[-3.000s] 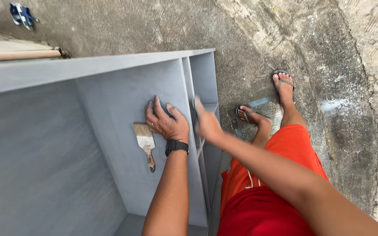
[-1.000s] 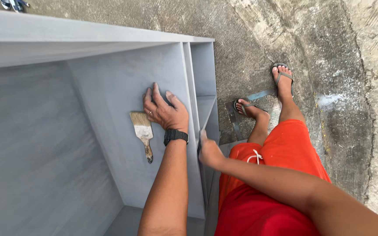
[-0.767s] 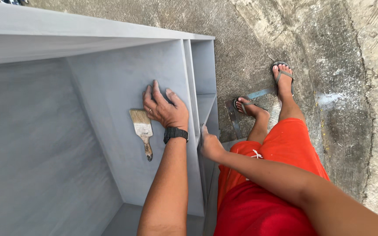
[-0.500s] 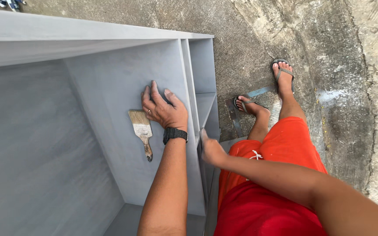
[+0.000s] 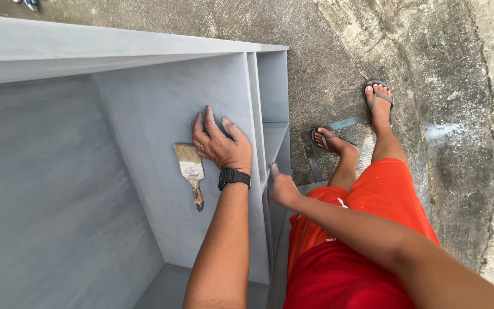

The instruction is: The person sands the edges and corners of a gray wooden cabinet using a sanding block. They work on the top edge, side edges, and bottom corners, occasionally adjusting their grip and position to reach different areas.

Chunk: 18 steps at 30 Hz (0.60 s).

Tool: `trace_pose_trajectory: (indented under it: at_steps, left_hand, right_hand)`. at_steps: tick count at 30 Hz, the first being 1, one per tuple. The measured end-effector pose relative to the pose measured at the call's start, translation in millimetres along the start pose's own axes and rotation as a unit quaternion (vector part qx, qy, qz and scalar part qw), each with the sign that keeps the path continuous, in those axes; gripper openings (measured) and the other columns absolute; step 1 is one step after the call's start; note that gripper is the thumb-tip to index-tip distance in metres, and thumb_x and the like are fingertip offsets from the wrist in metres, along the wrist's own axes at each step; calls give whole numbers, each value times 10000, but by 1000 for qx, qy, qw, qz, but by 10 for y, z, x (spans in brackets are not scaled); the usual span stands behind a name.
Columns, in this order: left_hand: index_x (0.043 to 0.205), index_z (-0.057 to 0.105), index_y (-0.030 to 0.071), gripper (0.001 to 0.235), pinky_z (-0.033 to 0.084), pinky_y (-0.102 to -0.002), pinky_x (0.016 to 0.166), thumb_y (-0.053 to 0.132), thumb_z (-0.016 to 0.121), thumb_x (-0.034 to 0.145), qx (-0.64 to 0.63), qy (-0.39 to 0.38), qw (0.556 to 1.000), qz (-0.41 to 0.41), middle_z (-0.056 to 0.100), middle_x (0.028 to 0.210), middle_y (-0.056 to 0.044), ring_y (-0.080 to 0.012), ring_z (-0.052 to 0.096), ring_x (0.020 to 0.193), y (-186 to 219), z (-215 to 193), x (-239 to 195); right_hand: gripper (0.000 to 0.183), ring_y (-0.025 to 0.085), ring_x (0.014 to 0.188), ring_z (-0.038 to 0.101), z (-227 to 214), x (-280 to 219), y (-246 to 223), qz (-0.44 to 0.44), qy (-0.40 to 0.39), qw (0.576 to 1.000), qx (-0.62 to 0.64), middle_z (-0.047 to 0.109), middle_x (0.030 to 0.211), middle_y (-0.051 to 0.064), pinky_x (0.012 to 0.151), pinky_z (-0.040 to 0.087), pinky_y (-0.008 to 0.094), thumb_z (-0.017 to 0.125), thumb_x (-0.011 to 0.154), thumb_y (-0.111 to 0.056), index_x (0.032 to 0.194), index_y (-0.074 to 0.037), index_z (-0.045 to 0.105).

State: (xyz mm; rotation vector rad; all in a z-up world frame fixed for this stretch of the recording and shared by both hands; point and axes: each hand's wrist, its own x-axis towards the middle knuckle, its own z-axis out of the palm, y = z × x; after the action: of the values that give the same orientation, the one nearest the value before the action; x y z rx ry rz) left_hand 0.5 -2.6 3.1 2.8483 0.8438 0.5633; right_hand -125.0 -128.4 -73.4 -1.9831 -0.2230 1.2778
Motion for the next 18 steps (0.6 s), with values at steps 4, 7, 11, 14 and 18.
trace_pose_trajectory:
  at_steps: [4,7,11,14,18]
  left_hand:
    - [1518,632,256,477,425,-549,1049,342,620,1050,6,2,1000,3,563,1475,-66,-368,580,1337,3,-17,21]
    - [1512,634,249,471,440,-554,1048,339,627,1050,1,12,1000,9,566,1471,-62,-365,587,1335,9,-9,4]
    - [1516,632,256,469,419,-536,1055,337,621,1055,4,15,1000,11,562,1473,-54,-344,574,1370,-5,38,37]
    - [1517,630,256,471,423,-540,1053,338,627,1053,6,13,1000,7,564,1467,-55,-354,578,1355,-24,22,7]
    - [1509,629,234,475,426,-569,1048,307,642,1040,-7,10,1000,10,566,1463,-77,-381,565,1395,-22,10,22]
  right_hand:
    - [972,462,991,814,112,-373,-110,15,-44,998,44,821,1027,269,765,691,552,720,794,-16,1683,55,334]
    - [1006,495,1016,802,-46,-308,-179,11,-35,999,29,800,1039,331,783,692,572,789,767,5,1660,118,340]
    - [755,529,987,791,-5,-481,-380,27,-30,998,45,780,993,366,764,660,605,627,860,-10,1544,205,391]
    - [859,542,1031,782,27,-672,-459,20,-43,997,56,768,1052,388,811,668,624,573,887,14,1648,184,214]
    - [887,527,1027,788,-78,-521,-571,41,-20,998,48,767,1037,376,841,667,603,579,891,18,1641,221,151]
